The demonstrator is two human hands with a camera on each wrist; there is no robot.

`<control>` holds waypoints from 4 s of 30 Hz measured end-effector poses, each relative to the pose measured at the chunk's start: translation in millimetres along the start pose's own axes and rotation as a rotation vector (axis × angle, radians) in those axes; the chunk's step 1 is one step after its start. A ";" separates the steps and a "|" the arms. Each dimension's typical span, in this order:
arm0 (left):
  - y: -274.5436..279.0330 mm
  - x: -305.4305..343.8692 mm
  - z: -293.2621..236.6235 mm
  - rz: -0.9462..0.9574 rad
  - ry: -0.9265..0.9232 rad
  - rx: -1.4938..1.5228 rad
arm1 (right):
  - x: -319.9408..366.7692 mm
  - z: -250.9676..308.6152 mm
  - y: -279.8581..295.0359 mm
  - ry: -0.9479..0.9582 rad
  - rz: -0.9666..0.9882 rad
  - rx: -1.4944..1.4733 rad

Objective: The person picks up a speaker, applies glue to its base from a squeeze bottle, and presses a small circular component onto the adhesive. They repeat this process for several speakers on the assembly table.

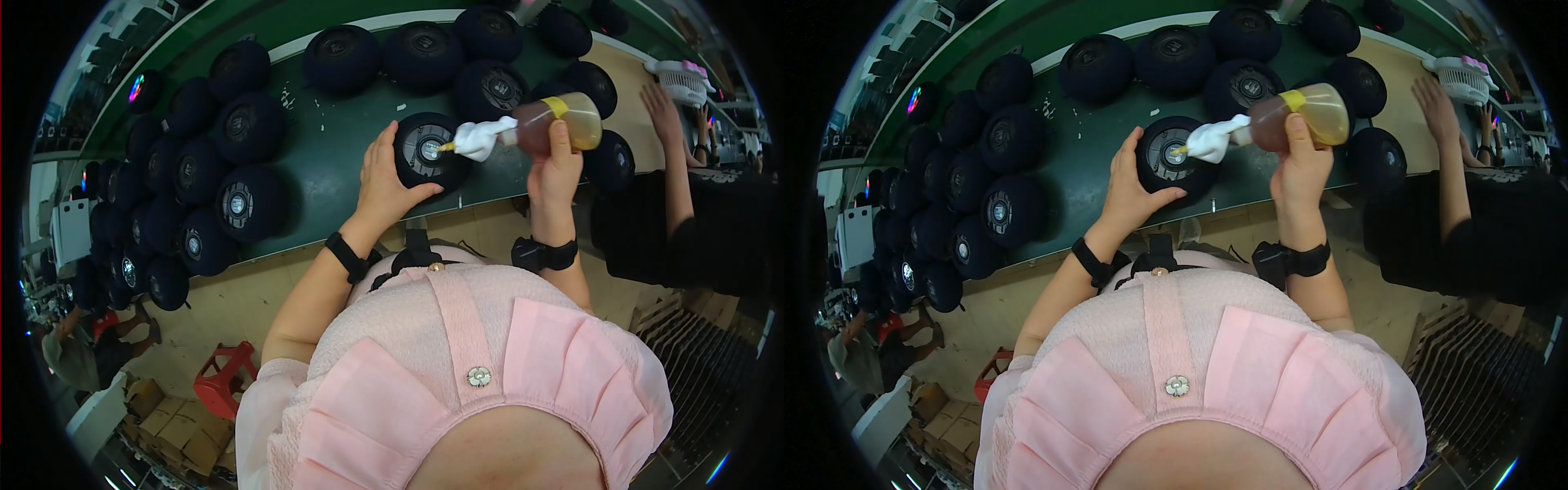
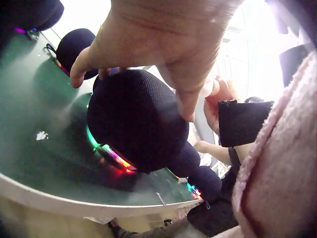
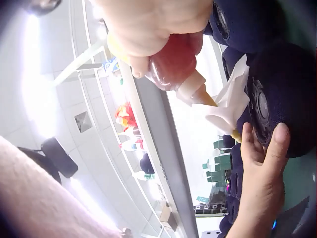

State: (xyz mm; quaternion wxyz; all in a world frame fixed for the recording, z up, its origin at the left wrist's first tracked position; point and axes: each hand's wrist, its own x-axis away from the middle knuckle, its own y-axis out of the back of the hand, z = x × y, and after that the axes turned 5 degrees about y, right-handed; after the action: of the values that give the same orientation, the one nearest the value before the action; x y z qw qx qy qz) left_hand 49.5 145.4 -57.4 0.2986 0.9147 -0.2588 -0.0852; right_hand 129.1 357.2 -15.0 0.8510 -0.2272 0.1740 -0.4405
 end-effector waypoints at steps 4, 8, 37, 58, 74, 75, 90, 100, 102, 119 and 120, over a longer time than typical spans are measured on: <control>-1.9 0.6 3.3 -0.016 -0.010 -0.001 | -10.6 14.4 7.3 0.253 0.037 0.165; -1.4 0.4 1.3 -0.006 0.003 0.026 | -7.6 19.3 4.4 0.419 0.072 0.298; -1.9 1.4 0.0 -0.022 0.005 -0.007 | 5.4 17.2 -2.4 0.503 0.285 0.535; -2.3 1.5 1.6 -0.027 -0.028 -0.014 | 3.4 9.3 6.4 0.049 0.098 0.070; -1.7 16.0 -12.5 -0.158 -0.439 -0.317 | -4.4 3.5 18.5 0.109 0.105 0.179; -3.7 16.8 -12.5 -0.162 -0.423 -0.293 | -3.4 4.6 18.0 0.111 0.100 0.180; -9.4 15.6 -21.2 -0.190 -0.415 -0.255 | 7.5 3.0 5.5 0.246 0.270 0.349; -10.0 14.5 -16.3 -0.182 -0.409 -0.240 | 3.8 6.0 1.5 0.240 0.245 0.313; -9.8 14.5 -16.3 -0.179 -0.407 -0.242 | 4.0 6.7 -0.2 0.235 0.254 0.313; -10.9 13.8 -21.5 -0.161 -0.353 -0.208 | 5.9 7.3 -2.9 0.217 0.294 0.384; -10.8 13.7 -21.6 -0.163 -0.351 -0.205 | 6.5 8.0 -4.4 0.217 0.293 0.384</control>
State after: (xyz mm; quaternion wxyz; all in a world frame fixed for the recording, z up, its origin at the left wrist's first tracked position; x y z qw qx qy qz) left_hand 72.5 156.5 -46.3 0.3323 0.8686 -0.2222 -0.2929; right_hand 133.7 351.4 -6.5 0.9096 0.0146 0.2085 -0.3591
